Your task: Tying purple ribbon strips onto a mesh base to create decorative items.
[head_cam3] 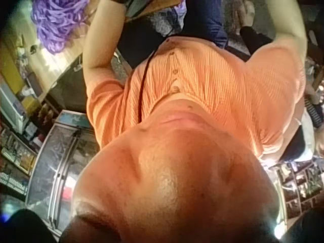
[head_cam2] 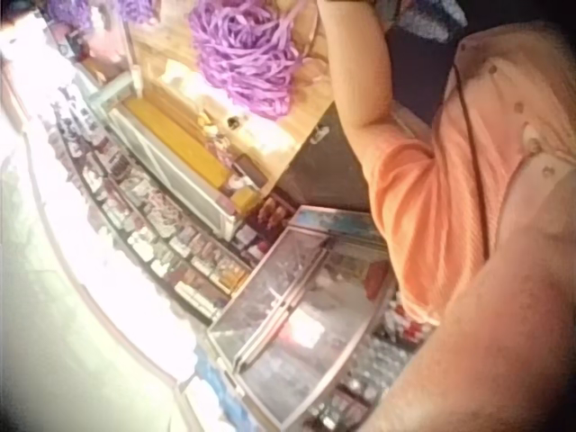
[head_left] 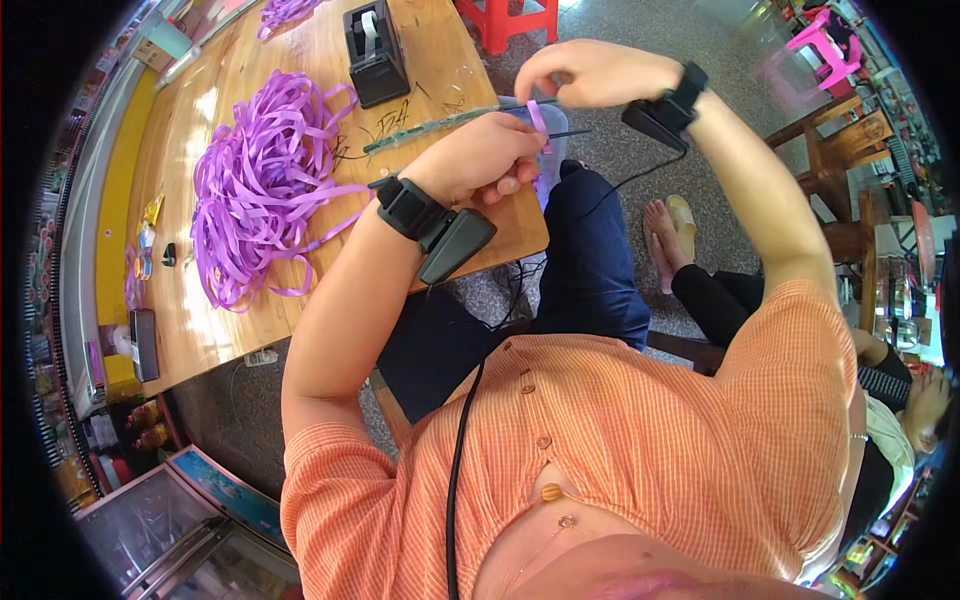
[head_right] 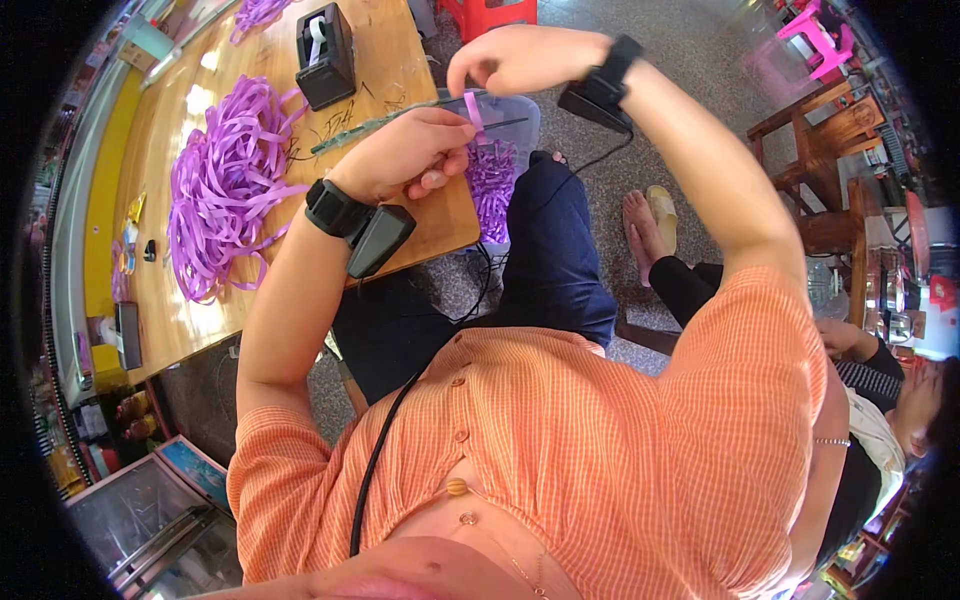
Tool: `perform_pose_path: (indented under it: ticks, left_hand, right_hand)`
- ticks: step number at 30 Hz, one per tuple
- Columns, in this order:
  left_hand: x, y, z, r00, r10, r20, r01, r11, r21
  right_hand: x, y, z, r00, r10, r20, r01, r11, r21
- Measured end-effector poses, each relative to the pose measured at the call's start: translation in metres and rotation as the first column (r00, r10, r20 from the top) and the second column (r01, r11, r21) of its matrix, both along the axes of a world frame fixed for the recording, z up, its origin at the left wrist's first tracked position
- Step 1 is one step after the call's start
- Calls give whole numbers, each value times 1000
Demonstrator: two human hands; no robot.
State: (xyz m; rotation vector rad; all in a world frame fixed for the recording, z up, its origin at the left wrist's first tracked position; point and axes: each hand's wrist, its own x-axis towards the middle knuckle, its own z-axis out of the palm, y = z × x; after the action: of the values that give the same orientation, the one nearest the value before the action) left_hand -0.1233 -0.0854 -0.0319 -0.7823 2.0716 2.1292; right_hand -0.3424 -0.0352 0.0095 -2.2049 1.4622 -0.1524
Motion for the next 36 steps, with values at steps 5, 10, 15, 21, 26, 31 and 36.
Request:
perform_pose_path:
  ticks: [5, 10, 15, 21, 26, 31, 36]
  left_hand:
    - [1, 2, 9, 999, -26, 29, 25, 1000, 17]
    - [3, 3, 6, 999, -4, 38, 3, 1000, 29]
    - [1, 3, 9, 999, -10, 34, 8, 997, 73]
    - [1, 5, 10, 1000, 3, -3, -3, 995, 97]
    - [2, 5, 10, 1000, 23, -2, -23, 995, 95]
    - [0, 4, 8, 1000, 4, -8, -4, 998, 66]
    - [1, 7, 11, 999, 35, -18, -35, 998, 49]
  right_hand:
    - [-42, 43, -48, 697, -470, 541, 386, 882, 270]
    - [-11, 41, -116, 71, -433, 898, 154, 895, 419]
    - [1, 31, -144, -163, -449, 878, -102, 893, 438]
    - [1, 25, -167, -206, -499, 842, -98, 866, 490]
    - [16, 13, -171, -188, -522, 832, -141, 853, 503]
    - [18, 7, -178, -230, -495, 838, -228, 864, 448]
    - [27, 21, -160, -242, -553, 798, -108, 832, 544]
